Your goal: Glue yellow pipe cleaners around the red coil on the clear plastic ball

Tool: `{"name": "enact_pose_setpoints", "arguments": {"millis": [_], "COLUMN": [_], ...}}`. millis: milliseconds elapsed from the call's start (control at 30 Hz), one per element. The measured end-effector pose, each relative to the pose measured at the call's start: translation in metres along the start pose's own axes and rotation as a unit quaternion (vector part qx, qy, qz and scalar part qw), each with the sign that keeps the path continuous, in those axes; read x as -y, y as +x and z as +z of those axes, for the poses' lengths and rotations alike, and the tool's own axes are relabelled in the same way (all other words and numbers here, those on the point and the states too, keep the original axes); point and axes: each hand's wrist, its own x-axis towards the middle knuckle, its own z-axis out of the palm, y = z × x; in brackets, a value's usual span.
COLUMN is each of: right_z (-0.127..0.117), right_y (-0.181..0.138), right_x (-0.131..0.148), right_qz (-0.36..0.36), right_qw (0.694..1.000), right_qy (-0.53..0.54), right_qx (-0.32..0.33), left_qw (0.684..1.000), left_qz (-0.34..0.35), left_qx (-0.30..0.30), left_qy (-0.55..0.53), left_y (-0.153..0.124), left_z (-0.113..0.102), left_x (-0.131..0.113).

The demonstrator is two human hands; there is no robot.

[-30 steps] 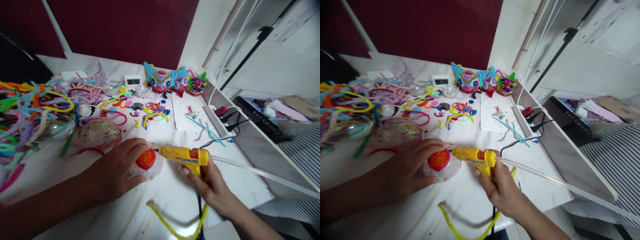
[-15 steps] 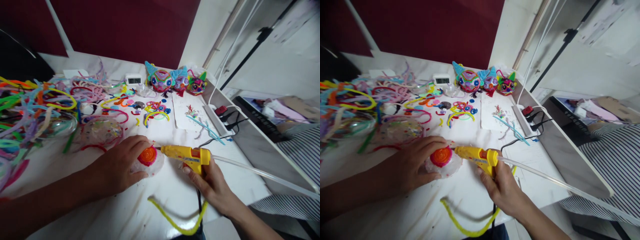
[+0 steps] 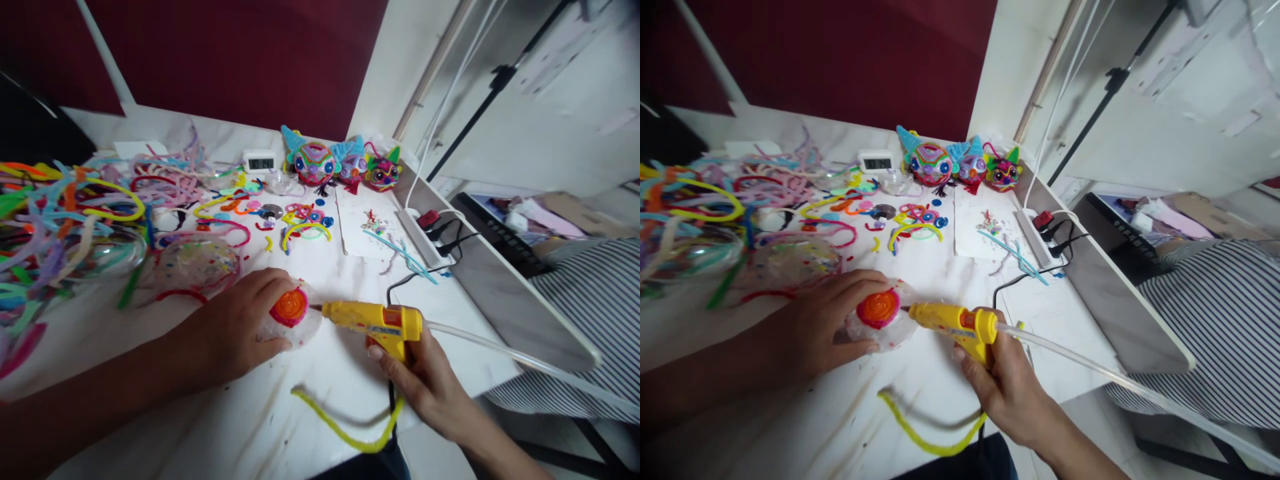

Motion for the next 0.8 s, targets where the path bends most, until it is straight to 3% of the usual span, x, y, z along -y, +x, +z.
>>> {"name": "enact_pose_setpoints", "arguments": {"millis": [200,400,500,600,667,733,800], "right_z": [-0.022,-0.037,-0.038,-0.027,-0.011,0.010,0.029], "right_y": [0.048,0.100,0.097,0.067,0.038,0.013,-0.003], "right_x": [0.003,-0.012,-0.014,0.004,0.023,0.038,0.046], "right_qz": [0.088,0.130,0.128,0.060,-0.094,-0.155,-0.197], "right_qw": [0.993,0.990,0.989,0.985,0.972,0.956,0.937], "right_qy": [0.074,-0.004,-0.074,-0.150,-0.213,-0.229,-0.257], "right_qx": [0.006,0.052,0.000,-0.061,-0.006,0.096,0.126], "left_qw": [0.999,1.000,0.999,1.000,1.000,1.000,0.999], "left_qz": [-0.027,-0.001,0.010,0.007,0.002,-0.004,-0.001], "left_qx": [0.008,-0.014,-0.020,0.001,0.010,0.022,0.023], "left_qy": [0.021,0.027,0.029,0.021,0.014,0.016,0.027], "left_y": [0.002,0.005,0.008,0.012,0.014,0.015,0.015], "left_z": [-0.002,0.001,0.001,-0.003,-0.005,-0.007,-0.009], "left_x": [-0.008,-0.003,-0.001,-0.003,-0.006,-0.008,-0.010]}}
